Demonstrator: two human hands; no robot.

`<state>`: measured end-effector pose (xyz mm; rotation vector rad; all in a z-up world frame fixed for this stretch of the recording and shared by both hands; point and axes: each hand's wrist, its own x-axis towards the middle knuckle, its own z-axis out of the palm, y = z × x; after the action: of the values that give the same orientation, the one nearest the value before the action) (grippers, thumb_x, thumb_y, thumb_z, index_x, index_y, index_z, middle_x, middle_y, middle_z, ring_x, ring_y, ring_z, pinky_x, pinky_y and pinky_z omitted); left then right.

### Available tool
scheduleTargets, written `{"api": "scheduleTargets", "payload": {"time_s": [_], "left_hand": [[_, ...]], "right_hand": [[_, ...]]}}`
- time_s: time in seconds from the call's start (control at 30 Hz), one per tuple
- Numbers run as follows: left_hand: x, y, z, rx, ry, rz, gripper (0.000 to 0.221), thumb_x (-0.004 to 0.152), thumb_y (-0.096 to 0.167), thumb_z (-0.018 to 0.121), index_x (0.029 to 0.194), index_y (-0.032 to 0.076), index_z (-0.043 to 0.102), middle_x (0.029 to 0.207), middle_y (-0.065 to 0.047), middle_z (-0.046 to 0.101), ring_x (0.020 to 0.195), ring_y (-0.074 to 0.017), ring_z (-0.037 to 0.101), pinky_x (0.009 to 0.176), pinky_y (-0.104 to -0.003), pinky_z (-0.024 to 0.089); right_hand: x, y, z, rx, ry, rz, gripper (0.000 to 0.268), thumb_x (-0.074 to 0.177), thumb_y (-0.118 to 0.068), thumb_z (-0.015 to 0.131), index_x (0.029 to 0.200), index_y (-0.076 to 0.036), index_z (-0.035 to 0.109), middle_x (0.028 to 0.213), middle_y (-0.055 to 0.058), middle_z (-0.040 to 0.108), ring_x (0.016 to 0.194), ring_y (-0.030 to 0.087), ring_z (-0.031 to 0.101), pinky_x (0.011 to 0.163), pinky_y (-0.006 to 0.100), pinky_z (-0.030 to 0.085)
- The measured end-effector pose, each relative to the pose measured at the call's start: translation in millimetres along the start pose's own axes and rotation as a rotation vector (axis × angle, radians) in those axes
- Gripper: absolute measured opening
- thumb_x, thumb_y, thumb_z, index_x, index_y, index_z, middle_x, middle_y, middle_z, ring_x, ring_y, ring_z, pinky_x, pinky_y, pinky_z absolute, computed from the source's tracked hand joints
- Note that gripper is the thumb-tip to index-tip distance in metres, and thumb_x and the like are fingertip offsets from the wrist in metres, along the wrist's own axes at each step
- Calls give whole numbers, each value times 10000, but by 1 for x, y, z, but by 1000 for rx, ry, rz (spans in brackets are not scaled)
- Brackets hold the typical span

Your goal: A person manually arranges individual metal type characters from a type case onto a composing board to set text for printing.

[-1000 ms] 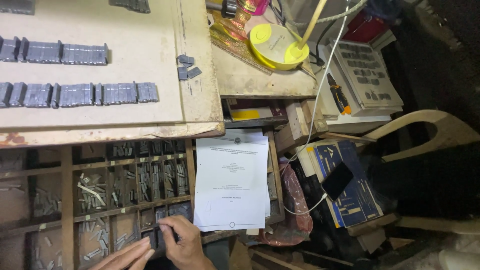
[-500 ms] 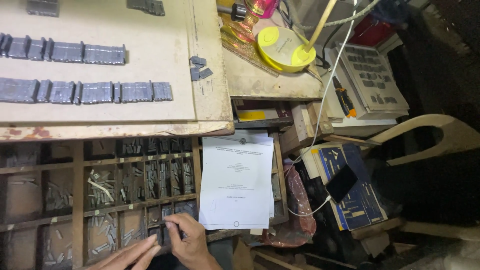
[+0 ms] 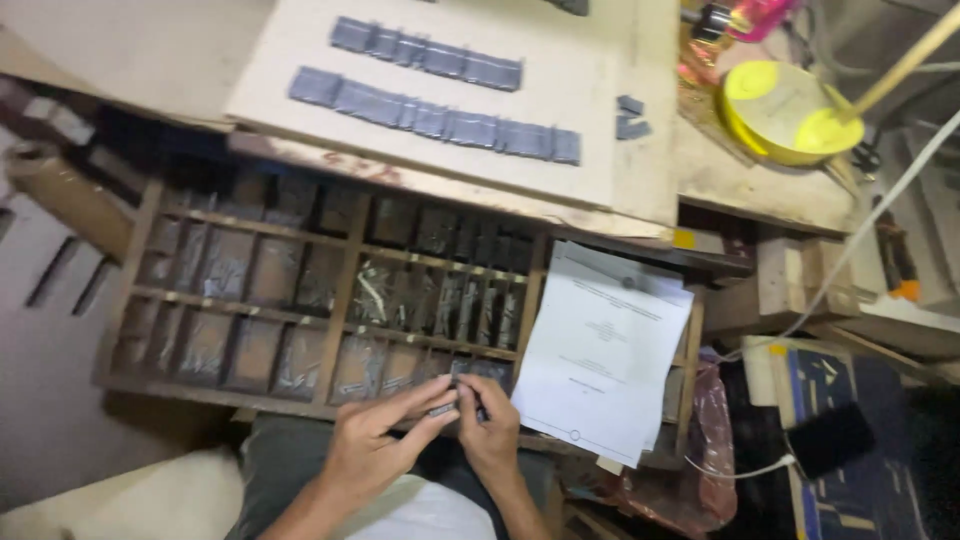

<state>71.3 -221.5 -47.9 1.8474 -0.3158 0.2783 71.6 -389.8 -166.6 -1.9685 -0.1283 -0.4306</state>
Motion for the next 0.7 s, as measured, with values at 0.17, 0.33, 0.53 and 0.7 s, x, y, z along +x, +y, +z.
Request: {"api": "scheduleTargets", "payload": {"time_s": [0.17,0.33,0.53,0.7], "left_hand": [[-1,-6,-3,-45,-42,11,424,835,168,828,1235,68,728,1107,-99,802,912,-164,835,836,-266,727],[0,-7,-4,-16,-33,75,429,830,158,843,1226,43,723,1130,-107,788,899,-166,835,826,-253,719],[6,0,-10,-27,-24,91,366,819,116,848,1164,37,755,1064,-90,812,891,-139,834,812,-228,711],[4,-11,-11,43,-21,129,367,828,145,843,1177,75,756,1067,-69,814,887,-135,830,795,-236,708]], "right_hand": [[2,-6,-3,-12,-10,13,200,997,-159,612,1084,-32,738,1023,103,758,934,217,737,809,315,566],[2,-6,-2,-12,5,26,180,987,-145,634,1084,-44,746,996,77,760,884,178,730,769,287,560],[0,-5,-13,218,81,335,191,948,-129,688,1103,-50,767,892,56,773,785,125,714,770,254,590],[7,-52,-38,276,118,348,171,955,-119,673,1077,-21,741,866,88,768,793,147,744,754,263,637]]}}
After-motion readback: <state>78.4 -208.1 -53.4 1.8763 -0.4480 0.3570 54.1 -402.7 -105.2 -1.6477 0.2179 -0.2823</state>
